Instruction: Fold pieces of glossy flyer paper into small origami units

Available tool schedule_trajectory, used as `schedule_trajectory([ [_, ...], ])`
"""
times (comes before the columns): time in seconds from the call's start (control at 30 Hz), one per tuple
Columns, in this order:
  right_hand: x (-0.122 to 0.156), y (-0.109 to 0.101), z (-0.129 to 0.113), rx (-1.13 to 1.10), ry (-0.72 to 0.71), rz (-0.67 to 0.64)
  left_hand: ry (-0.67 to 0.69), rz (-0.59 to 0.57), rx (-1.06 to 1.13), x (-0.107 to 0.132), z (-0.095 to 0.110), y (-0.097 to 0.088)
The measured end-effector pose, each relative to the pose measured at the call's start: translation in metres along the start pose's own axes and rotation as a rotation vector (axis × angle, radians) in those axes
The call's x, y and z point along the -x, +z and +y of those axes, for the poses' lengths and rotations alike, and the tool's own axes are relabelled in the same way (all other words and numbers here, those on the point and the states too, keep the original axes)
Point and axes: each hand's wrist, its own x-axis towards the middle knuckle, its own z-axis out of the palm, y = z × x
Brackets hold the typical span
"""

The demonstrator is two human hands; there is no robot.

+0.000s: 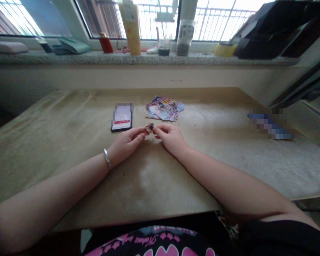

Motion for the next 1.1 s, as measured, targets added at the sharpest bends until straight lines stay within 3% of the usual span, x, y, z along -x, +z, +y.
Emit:
schedule_trajectory([
  [0.13, 0.003, 0.000, -0.002, 0.121, 0.022, 0.005, -0.091, -0.017, 0.374, -0.001, -0.005, 0.005],
  [0.23, 0.004, 0.001, -0.003, 0.187, 0.037, -0.011, -0.147, 0.033, 0.482, -0.003, -0.009, 0.007],
  [0.53, -0.002, -0.003, 0.007, 0.201, -0.031, -0.056, -0.252, 0.010, 0.462, -0.004, -0.003, 0.003],
  [0.77, -0.001, -0.001, -0.001, 0.199, -0.028, -0.067, -0.288, 0.086, 0.396, -0.005, -0.005, 0.003],
  [1.1, -0.006, -0.001, 0.002, -0.154, 0.089, -0.002, -0.333, 0.107, 0.517, -0.008, -0.005, -0.001],
])
